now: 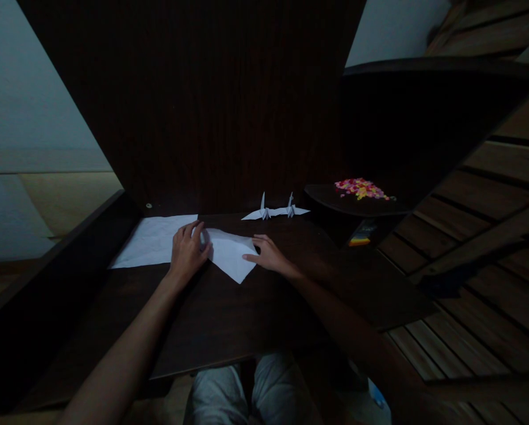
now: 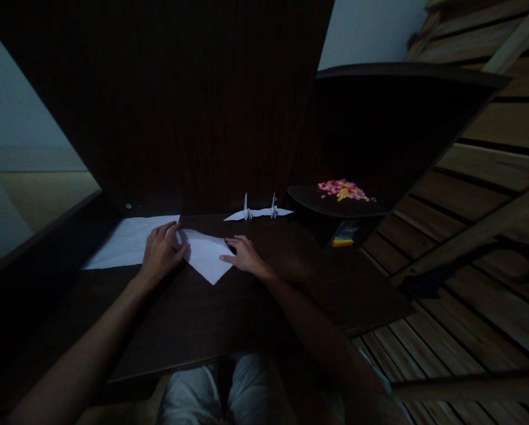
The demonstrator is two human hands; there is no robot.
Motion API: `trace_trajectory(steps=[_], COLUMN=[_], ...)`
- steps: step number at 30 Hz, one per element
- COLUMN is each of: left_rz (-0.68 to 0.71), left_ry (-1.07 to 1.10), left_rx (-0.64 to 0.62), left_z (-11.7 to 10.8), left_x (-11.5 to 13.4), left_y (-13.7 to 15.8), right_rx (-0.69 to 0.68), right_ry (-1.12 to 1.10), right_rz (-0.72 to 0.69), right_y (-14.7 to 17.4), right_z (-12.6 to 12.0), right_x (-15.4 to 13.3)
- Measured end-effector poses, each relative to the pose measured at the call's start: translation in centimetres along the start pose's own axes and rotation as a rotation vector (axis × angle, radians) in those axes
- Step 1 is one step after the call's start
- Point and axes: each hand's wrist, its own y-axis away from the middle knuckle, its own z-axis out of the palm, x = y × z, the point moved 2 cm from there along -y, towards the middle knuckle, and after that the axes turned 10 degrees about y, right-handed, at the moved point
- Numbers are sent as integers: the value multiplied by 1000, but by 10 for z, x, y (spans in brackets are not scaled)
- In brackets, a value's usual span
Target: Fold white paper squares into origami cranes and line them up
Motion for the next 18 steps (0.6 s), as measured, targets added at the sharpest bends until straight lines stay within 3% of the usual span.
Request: trace_trajectory(steps=[7, 12, 18], left_rz=[-249, -293, -334], left_ry=[211, 318, 468], left_rx=[-18, 44, 92], left_z=[2, -4, -5], left_x=[-9, 4, 13], left_y=[0, -1, 0], right_rx=[11, 5, 6], right_ry=[1, 10, 26], right_rz=[-14, 105, 48], right_y=[0, 0, 0], right_z=[-1, 0, 2], right_x=[-1, 0, 1])
